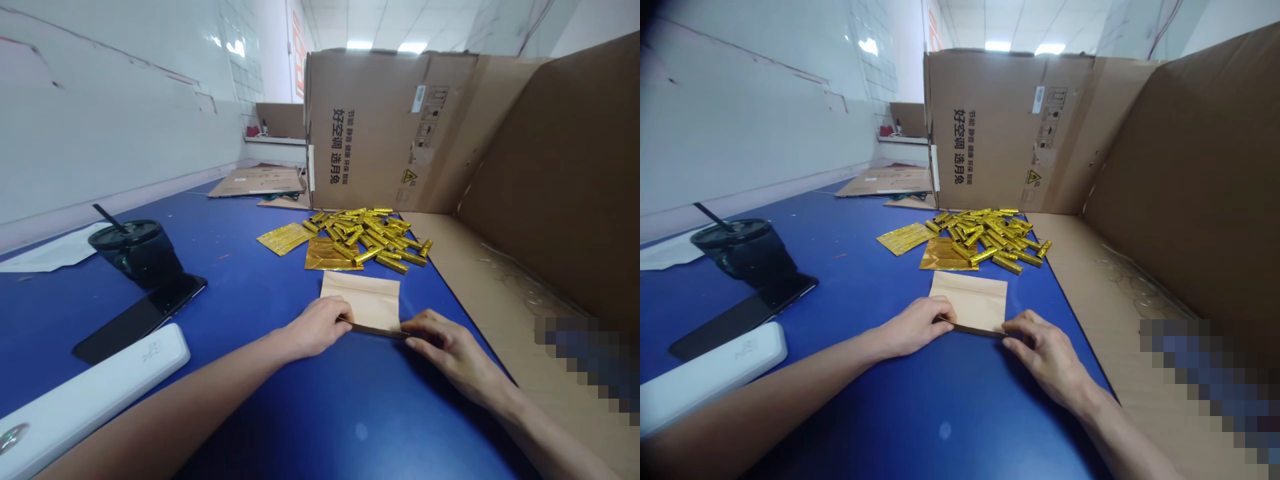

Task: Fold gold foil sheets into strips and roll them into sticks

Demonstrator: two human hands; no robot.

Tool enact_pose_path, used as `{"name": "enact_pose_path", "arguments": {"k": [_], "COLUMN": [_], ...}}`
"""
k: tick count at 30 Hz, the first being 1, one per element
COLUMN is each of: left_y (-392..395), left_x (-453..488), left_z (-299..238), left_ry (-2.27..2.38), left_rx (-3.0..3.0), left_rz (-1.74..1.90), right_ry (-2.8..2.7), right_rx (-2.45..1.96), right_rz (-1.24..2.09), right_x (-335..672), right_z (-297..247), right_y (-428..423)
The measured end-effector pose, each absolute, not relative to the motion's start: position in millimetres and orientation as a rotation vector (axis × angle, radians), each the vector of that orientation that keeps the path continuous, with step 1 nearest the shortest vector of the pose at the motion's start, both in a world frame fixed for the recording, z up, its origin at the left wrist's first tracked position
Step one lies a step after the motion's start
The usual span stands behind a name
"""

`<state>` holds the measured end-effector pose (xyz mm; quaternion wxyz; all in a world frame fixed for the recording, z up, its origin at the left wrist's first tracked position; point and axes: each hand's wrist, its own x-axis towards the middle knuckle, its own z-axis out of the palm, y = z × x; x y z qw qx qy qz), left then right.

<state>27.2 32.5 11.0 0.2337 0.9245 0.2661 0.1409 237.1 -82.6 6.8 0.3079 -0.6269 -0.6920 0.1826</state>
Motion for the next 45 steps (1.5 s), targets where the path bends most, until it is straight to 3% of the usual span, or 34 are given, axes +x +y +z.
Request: {"name": "enact_pose_path", "arguments": {"k": [8, 20, 27, 34, 45], "left_y": [24.2, 43.4, 41.9, 43.5, 41.6], "left_x": [26.1, 18.9, 18.6, 16.7, 20.1], "left_z": [10.7, 21.1, 22.4, 21.2, 16.0], "left_ry": [0.685, 1.018, 1.005, 0.951, 1.101], "left_rx": [2.507, 2.427, 2.456, 2.482, 2.62], "left_rz": [0.392, 0.24, 0.25, 0.244, 0.162], "right_ry": [-1.759, -1.573, -1.45, -1.389, -1.557], "right_rx": [-1.583, -1.743, -1.65, -1.689, -1.909], "right_rz": [0.703, 0.698, 0.642, 0.809, 0.528], "right_x": [229.3, 230.4, 222.4, 219.3, 214.4], "right_z": [11.9, -1.3, -0.1, -2.0, -3.5], "right_y": [-82.6, -79.6, -81.4, -78.4, -77.7]}}
